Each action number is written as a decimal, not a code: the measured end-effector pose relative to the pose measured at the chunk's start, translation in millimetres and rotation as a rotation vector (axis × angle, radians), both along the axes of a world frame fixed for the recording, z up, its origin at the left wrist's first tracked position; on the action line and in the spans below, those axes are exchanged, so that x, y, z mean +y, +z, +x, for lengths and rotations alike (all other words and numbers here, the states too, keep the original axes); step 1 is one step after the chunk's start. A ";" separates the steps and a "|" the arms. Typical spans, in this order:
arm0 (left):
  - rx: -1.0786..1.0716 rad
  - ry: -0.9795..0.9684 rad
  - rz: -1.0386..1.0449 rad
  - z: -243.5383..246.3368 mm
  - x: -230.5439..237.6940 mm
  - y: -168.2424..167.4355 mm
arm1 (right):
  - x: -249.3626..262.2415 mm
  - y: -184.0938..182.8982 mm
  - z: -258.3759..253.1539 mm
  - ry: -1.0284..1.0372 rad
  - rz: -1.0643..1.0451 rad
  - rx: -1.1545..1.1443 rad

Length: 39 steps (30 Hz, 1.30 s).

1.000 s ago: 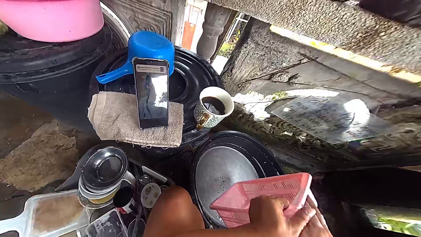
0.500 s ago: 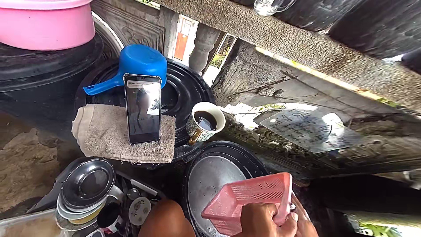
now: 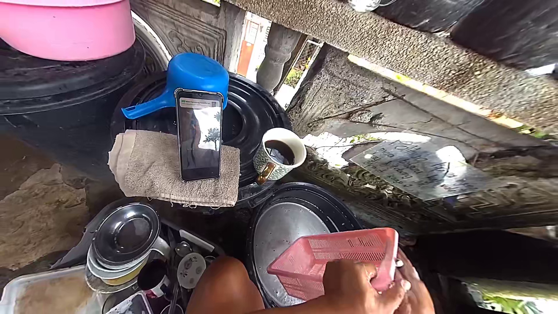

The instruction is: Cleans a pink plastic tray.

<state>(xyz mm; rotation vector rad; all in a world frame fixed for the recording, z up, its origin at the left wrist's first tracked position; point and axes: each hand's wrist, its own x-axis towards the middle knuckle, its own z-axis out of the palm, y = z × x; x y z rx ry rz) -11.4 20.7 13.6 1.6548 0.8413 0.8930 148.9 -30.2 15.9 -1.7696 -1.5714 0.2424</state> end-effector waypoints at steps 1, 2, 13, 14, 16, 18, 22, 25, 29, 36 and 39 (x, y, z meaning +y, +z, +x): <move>-0.028 -0.008 0.056 1.3 -6.3 -0.1 | 6.1 0.7 19.2 -0.046 -0.002 0.064; -0.052 -0.019 0.091 2.6 -12.1 -0.3 | 14.6 5.3 30.5 -0.161 -0.043 0.129; 0.230 -0.125 -0.059 7.2 3.7 14.6 | -26.0 -11.7 -32.2 -0.181 0.021 -0.001; 0.214 -0.158 0.004 9.3 -6.5 16.3 | -30.0 -13.7 -13.2 -0.211 0.043 0.093; 0.134 -0.206 0.171 13.2 -26.8 13.6 | -37.3 -8.8 24.3 -0.317 0.013 0.274; -0.034 -0.249 0.306 14.2 -35.2 7.1 | -44.5 4.8 55.2 -0.473 -0.006 0.441; -0.136 -0.385 0.468 -1.2 -7.9 13.1 | -68.4 34.7 95.2 -0.405 0.032 0.753; 0.242 -0.503 0.456 -17.0 5.7 40.3 | -64.9 45.5 57.1 -0.561 -0.019 0.424; 0.494 -0.328 0.452 -17.9 -16.4 61.5 | -60.1 19.7 8.5 -0.626 -0.013 0.326; 0.753 -0.036 0.506 -12.1 -55.3 68.5 | -76.5 0.8 -75.8 -0.438 0.175 0.429; 0.693 -0.052 0.432 -13.2 -59.1 56.5 | -80.0 -4.6 -93.1 -0.360 0.201 0.309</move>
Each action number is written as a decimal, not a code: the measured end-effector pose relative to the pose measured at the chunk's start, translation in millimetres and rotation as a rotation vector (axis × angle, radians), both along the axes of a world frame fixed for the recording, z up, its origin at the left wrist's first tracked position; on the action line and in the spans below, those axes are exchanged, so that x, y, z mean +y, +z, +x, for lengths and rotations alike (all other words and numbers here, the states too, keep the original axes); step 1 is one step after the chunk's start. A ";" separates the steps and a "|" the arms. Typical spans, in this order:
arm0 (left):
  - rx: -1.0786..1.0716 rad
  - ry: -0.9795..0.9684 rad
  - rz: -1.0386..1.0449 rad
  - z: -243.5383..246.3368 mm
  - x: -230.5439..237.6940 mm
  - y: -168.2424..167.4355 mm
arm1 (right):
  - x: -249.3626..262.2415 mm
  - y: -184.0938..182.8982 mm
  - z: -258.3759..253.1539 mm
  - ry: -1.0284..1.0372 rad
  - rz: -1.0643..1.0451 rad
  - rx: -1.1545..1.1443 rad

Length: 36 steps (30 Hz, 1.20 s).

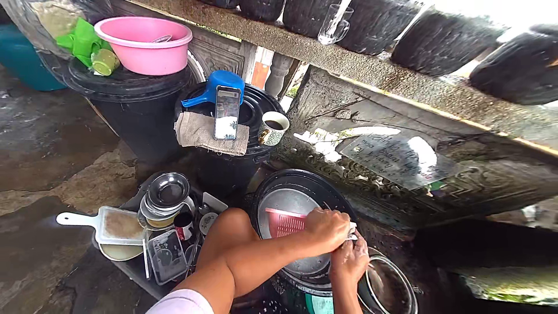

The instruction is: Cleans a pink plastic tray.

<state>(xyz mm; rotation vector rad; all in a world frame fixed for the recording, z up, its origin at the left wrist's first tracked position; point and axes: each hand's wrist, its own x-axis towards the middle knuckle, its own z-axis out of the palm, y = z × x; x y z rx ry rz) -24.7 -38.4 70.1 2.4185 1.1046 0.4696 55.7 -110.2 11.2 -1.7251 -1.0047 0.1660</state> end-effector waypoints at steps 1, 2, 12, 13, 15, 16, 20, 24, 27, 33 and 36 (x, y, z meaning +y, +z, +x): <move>-0.049 -0.015 -0.020 -4.5 1.5 -1.6 | -0.5 -5.1 5.5 0.006 0.031 0.017; -0.113 -0.042 -0.031 -10.3 3.2 -2.3 | 0.2 -12.6 16.3 0.011 0.082 0.076; -0.396 -0.097 -0.164 -5.3 -10.2 -28.0 | -6.5 7.8 41.5 0.071 -0.081 0.016; -0.409 -0.085 -0.160 -4.6 -8.2 -29.1 | -11.2 7.9 33.1 0.102 -0.085 -0.080; -0.470 -0.115 -0.104 -7.0 -6.0 -24.7 | -13.5 1.2 42.5 0.100 -0.040 -0.173; -0.520 -0.139 -0.057 -9.0 -7.7 -22.7 | -12.7 -4.2 59.7 0.090 -0.012 -0.154; -0.684 -0.153 0.044 -10.0 -26.1 -24.8 | -4.0 -16.9 135.4 0.047 -0.002 0.012; -0.621 -0.003 -0.153 -0.8 -26.2 -36.7 | -10.0 4.4 73.5 0.089 -0.128 -0.156; -0.505 0.019 -0.198 -0.8 -18.9 -35.8 | -19.2 3.4 25.1 0.209 -0.072 -0.194; -0.594 -0.219 -0.047 -12.7 -45.7 -21.1 | -14.0 -2.4 136.2 0.046 0.062 0.175; -0.646 -0.481 -0.032 -14.4 -38.0 -26.7 | -22.7 27.3 180.6 -0.081 0.026 0.208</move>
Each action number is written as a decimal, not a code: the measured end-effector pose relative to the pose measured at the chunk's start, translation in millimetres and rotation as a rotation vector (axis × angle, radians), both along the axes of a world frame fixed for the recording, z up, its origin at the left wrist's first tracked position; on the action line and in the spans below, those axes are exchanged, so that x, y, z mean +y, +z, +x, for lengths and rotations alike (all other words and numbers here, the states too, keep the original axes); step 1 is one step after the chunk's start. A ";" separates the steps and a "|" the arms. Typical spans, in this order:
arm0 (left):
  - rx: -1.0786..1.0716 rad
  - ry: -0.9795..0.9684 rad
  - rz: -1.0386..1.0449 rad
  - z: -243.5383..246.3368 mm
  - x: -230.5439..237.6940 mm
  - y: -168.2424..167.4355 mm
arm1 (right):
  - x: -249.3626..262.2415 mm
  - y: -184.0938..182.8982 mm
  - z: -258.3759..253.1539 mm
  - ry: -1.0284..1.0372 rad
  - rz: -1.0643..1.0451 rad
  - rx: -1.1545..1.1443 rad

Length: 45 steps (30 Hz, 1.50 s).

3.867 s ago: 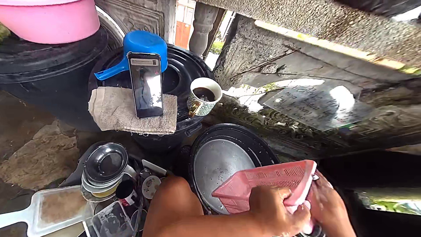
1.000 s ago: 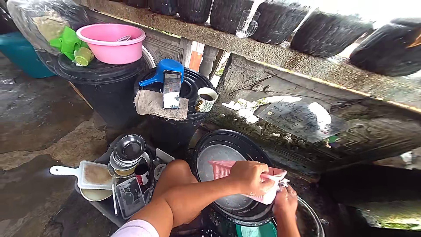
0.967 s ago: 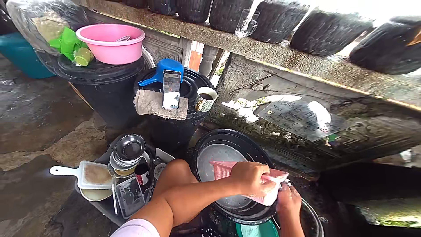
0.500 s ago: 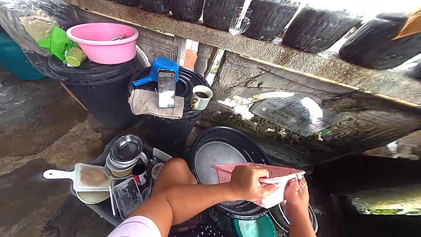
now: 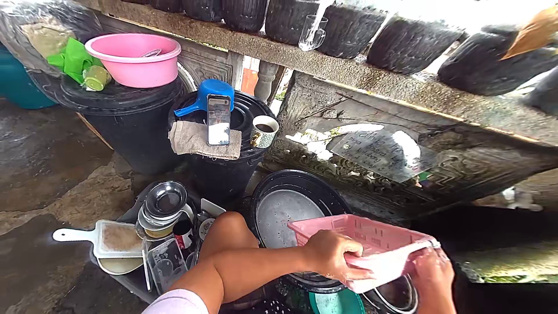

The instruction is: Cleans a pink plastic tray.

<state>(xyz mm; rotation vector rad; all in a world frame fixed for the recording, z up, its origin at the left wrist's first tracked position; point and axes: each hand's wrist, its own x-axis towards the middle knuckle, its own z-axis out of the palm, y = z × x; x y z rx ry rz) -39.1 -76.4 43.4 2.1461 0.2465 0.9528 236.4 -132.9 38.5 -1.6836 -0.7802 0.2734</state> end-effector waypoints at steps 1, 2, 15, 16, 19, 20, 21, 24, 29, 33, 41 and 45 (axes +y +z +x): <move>0.115 -0.103 0.046 -2.2 7.9 2.0 | -2.7 9.2 4.5 0.006 0.013 -0.034; 0.307 -0.182 0.081 -5.1 14.6 7.7 | -4.9 17.1 4.4 0.008 0.009 -0.104; -0.090 0.299 -0.180 25.8 6.6 -13.9 | 11.1 18.0 -83.5 0.207 -0.188 -0.301; -0.107 0.254 -0.095 23.2 10.2 -13.5 | 11.3 19.4 -68.0 0.282 -0.185 -0.131; -0.071 0.138 0.051 20.5 28.0 -8.8 | 13.1 17.5 -74.4 0.328 -0.038 0.014; -0.064 0.116 0.039 21.6 34.6 -7.7 | 12.4 17.7 -89.1 0.318 -0.018 -0.071; -0.055 0.081 -0.006 21.7 38.6 -6.7 | 8.2 16.5 -104.5 0.290 -0.037 -0.218; -0.018 -0.105 -0.084 16.0 37.3 -2.7 | -3.9 13.8 -124.4 0.243 -0.081 -0.465; 0.010 -0.356 0.015 3.2 7.3 13.4 | -0.2 39.9 -61.5 0.315 -0.171 -0.155; 0.287 -0.469 0.091 -6.3 13.7 26.2 | -10.4 36.3 -25.0 0.238 -0.055 0.141; 0.390 -0.340 -0.057 -1.7 20.8 31.1 | -17.0 38.0 -58.2 -0.018 -0.199 -0.362; 0.244 -0.261 -0.270 6.0 -10.5 30.4 | -21.5 37.8 -58.0 0.056 -0.354 -0.457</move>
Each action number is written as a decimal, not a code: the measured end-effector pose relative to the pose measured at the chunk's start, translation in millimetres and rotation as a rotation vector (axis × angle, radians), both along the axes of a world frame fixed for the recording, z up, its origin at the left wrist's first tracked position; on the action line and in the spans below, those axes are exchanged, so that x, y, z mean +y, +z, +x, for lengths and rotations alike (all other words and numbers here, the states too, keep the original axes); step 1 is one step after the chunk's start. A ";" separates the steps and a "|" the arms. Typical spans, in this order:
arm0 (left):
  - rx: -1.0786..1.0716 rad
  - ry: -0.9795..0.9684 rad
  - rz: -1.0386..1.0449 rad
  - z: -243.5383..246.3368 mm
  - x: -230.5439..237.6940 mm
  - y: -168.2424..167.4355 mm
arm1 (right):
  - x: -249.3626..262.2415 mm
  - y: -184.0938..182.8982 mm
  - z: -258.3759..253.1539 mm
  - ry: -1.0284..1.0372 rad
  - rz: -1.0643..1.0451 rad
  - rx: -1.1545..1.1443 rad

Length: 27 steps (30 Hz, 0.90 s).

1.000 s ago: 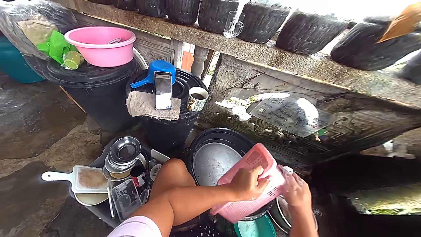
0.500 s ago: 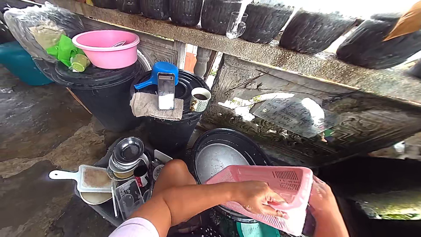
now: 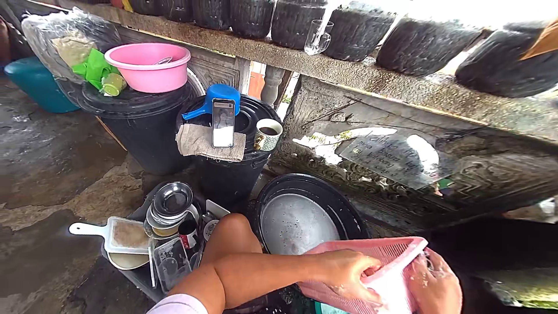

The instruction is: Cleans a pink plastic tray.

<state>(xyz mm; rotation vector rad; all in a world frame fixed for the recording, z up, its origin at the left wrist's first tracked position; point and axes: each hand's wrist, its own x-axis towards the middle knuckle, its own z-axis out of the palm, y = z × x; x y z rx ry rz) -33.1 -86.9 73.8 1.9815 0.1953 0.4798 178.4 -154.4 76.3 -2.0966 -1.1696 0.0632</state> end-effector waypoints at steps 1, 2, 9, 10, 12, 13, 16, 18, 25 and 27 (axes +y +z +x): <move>-0.036 0.077 -0.035 2.0 -8.1 -1.7 | -0.3 -0.9 -0.1 0.015 -0.038 0.023; -0.062 0.152 -0.032 3.8 -12.7 -2.8 | -0.5 -3.4 -0.1 0.021 -0.061 0.044; 0.351 0.317 0.299 3.3 22.9 6.1 | 0.6 -17.7 -12.1 -0.116 0.047 0.018; 0.447 0.365 0.295 6.1 22.1 7.1 | 4.1 -16.9 -24.1 -0.117 0.050 -0.033; 0.510 0.455 0.244 13.7 18.8 -2.5 | 13.9 -17.0 -53.0 -0.117 0.029 -0.108; 0.495 0.496 0.219 16.8 18.4 -10.3 | 19.4 -19.0 -64.7 -0.118 0.027 -0.133; 0.414 0.523 0.195 16.2 27.1 -25.8 | 26.9 -22.2 -68.9 -0.065 0.086 -0.146; 0.307 0.523 0.193 7.8 36.8 -28.4 | 23.8 -18.4 -45.3 0.066 0.201 0.014; -0.004 0.723 -0.256 14.5 46.5 -42.0 | 15.3 -78.2 23.3 -0.143 0.500 0.028; 0.066 0.762 -0.385 25.2 45.3 -52.2 | 16.3 -78.9 -14.4 -0.063 0.422 -0.047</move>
